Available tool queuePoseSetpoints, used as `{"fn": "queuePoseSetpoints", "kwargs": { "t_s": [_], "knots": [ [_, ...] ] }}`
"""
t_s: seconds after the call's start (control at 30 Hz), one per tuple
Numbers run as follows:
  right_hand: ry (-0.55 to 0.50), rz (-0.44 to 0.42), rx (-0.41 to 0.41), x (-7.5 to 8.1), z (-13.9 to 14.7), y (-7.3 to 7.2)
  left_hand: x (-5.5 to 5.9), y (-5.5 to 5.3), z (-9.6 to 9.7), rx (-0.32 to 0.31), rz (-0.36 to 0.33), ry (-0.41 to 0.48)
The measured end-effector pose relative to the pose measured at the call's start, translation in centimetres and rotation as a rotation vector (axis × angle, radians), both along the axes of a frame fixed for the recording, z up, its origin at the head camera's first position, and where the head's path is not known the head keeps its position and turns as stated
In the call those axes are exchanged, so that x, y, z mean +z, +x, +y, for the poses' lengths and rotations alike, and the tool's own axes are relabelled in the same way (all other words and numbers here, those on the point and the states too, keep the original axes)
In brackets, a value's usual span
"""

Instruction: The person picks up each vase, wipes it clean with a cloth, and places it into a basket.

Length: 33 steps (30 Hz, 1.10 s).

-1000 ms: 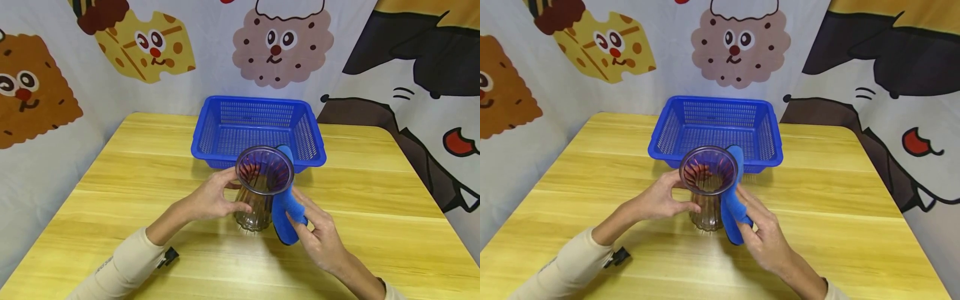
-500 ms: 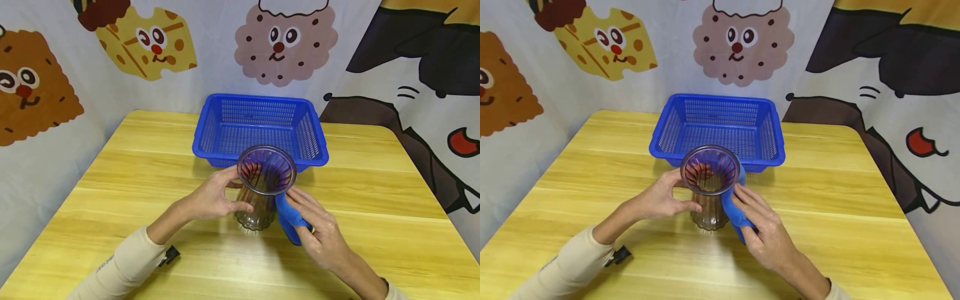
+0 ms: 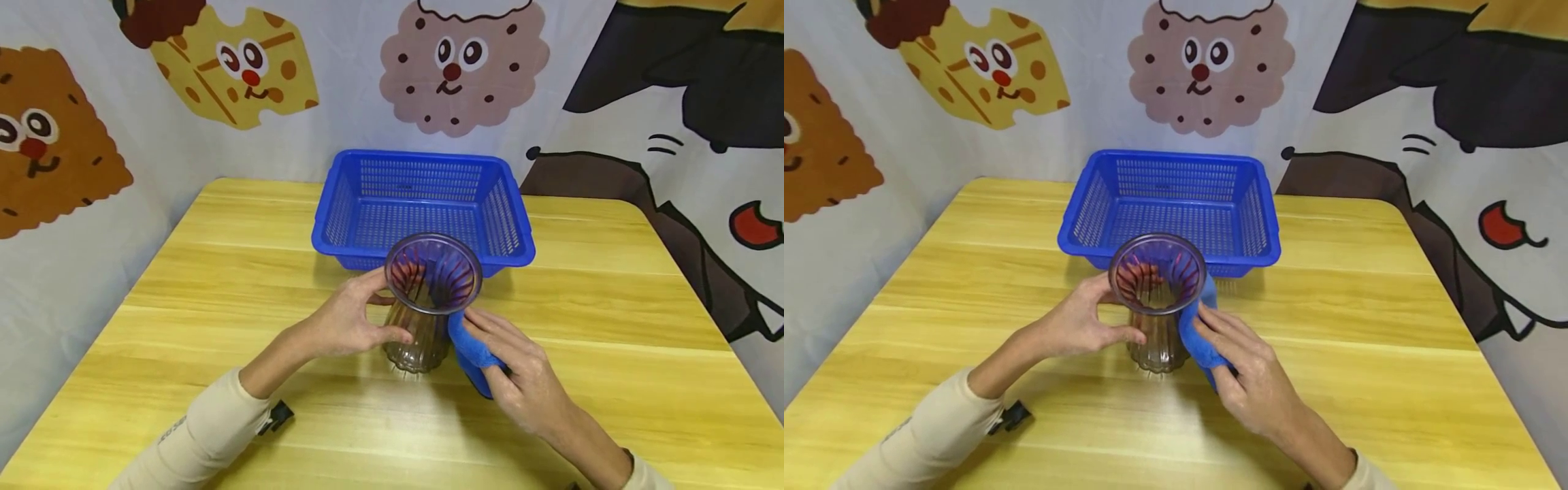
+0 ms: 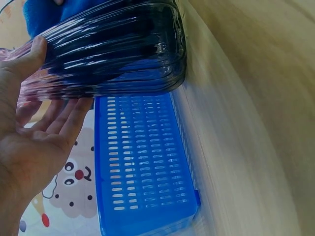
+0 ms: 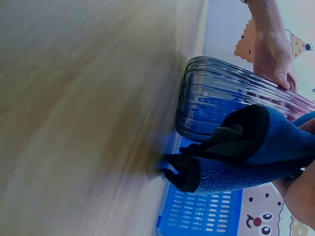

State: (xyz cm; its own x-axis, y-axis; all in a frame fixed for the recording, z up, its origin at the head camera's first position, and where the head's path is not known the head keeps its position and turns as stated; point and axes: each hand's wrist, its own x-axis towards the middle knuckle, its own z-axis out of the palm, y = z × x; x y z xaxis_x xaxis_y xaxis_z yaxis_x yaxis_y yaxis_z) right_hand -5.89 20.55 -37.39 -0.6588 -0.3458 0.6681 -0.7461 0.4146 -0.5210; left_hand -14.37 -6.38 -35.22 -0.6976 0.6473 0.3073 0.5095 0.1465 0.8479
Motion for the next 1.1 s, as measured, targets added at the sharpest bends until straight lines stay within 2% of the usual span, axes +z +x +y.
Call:
{"fn": "queuePoseSetpoints", "kwargs": {
  "t_s": [0.3,0.37,0.63,0.9,1.1],
  "knots": [
    [0.052,-0.108,-0.014,-0.4,0.4,0.3,0.1,0.5,0.0,0.03,0.024,-0.057],
    [0.06,-0.112,-0.023,-0.5,0.5,0.4,0.0,0.5,0.1,0.034,0.03,-0.063],
    [0.073,-0.034,-0.047,-0.6,0.6,0.1,0.1,0.8,0.3,0.051,0.087,-0.094],
    [0.078,-0.061,-0.061,-0.7,0.7,0.2,0.3,1.0,0.4,0.06,0.18,-0.17],
    [0.125,-0.116,-0.092,-0.5,0.6,0.5,0.4,1.1,0.4,0.081,0.178,-0.183]
  ]
}}
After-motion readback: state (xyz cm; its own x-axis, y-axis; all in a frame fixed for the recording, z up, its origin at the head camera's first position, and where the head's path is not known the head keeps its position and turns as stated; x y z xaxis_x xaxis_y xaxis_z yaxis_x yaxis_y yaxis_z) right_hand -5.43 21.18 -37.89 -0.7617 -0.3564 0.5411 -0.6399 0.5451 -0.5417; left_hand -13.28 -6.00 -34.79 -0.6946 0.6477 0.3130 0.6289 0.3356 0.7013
